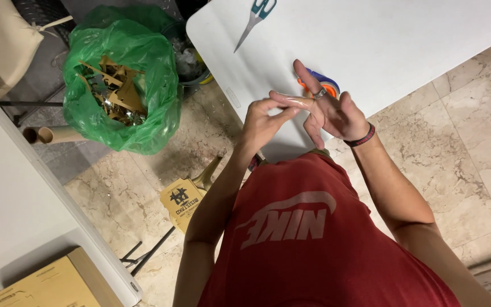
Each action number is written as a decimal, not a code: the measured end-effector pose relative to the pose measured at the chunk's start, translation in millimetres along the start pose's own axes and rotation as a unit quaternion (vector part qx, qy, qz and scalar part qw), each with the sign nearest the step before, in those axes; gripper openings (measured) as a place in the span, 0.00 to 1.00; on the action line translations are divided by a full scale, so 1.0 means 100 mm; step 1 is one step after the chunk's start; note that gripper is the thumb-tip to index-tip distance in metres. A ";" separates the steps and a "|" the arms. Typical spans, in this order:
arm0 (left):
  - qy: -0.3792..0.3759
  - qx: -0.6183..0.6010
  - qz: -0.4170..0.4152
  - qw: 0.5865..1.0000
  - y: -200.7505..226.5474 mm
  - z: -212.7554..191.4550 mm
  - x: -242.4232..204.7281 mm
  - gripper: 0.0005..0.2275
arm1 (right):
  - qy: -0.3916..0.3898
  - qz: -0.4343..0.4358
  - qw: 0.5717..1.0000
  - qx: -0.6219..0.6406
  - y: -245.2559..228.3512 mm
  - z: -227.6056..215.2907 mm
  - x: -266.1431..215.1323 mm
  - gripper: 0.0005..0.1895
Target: The person uses a tape dispenser to apply clear tape to a flat cardboard piece, then folds and secures the flaps to form a box. They repeat the process with additional cardboard pieces, stacking the finished boxes on the floor.
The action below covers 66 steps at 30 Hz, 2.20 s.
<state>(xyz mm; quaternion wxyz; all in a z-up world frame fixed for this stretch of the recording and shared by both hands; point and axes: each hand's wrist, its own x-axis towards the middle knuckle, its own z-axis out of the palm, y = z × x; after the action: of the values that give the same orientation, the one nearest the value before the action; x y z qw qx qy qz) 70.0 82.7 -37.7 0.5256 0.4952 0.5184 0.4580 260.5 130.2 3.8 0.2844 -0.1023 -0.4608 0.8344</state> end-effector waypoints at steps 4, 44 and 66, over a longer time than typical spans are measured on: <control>0.049 0.014 0.081 0.995 0.06 0.11 0.18 0.05 | -0.004 -0.008 0.998 0.064 0.13 -0.01 0.00 0.57; -0.069 -0.257 -0.438 0.859 -1.77 0.02 0.57 0.28 | 0.097 -0.016 0.594 -0.798 1.59 -1.59 -0.76 0.38; 0.016 -0.177 -0.373 0.911 -1.64 -0.05 0.01 0.14 | 0.149 0.073 0.780 -0.603 0.99 -0.36 -0.81 0.34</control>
<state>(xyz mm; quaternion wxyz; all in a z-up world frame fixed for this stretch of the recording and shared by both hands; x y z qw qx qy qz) 59.5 69.5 -200.6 0.7287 0.1568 0.5844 0.3207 304.6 69.0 -105.3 0.1681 -0.4092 -0.8131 0.3783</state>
